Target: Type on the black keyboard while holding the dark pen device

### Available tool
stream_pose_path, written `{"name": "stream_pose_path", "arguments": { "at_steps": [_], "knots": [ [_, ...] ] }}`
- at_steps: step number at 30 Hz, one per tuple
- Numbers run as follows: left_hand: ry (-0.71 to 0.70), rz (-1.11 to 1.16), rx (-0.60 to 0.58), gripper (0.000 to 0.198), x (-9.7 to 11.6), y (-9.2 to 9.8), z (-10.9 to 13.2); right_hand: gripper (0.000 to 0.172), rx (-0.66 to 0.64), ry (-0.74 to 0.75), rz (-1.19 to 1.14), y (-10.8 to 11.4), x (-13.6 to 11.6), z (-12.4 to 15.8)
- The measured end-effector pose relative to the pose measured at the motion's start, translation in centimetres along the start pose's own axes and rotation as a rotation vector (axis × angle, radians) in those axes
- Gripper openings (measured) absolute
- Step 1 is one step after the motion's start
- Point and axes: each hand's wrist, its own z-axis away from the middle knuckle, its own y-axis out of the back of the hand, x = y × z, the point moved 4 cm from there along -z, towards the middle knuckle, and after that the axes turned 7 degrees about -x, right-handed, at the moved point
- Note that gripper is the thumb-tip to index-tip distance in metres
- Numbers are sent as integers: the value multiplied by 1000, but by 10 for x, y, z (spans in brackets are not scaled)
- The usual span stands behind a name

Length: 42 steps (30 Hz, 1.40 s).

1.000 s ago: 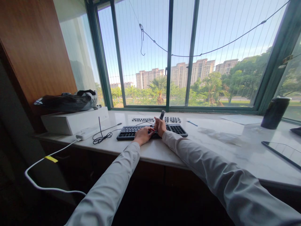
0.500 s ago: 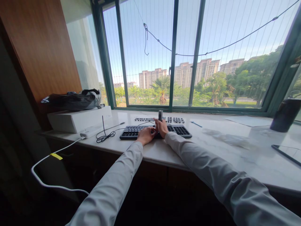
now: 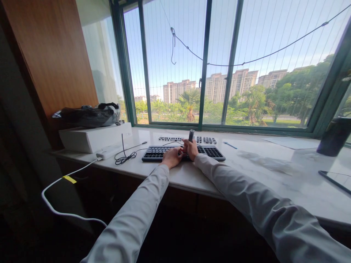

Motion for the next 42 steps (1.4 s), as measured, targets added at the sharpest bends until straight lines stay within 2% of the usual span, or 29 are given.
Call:
{"name": "stream_pose_path", "arguments": {
  "at_steps": [3,9,13,15,19,22,26,30,32,37,42],
  "knots": [
    [-16,7,29,30,0,0,1,44,-2,88,-35,3,-3,-2],
    [-40,28,55,24,-1,0,2,47,-19,-9,-173,6,-1,-8],
    [-22,76,100,18,-3,2,1,48,-14,24,-146,11,-20,-10],
    [-9,124,142,16,-4,5,0,49,-25,100,4,18,-34,-9],
    [10,179,274,16,-9,12,2,39,-146,310,579,29,-52,0],
    [37,175,338,19,-12,17,5,22,-264,418,936,29,-46,7],
    [72,197,333,21,-12,20,7,25,-299,458,1235,25,-34,7],
    [49,260,335,20,-9,21,8,23,-270,393,1444,24,-32,7],
    [17,291,353,19,-8,21,8,28,-254,361,1503,24,-34,8],
    [-2,308,385,17,-10,20,7,35,-212,330,1554,25,-38,10],
    [-13,318,364,18,-11,17,6,37,-220,330,1591,24,-37,11]
  ]
}}
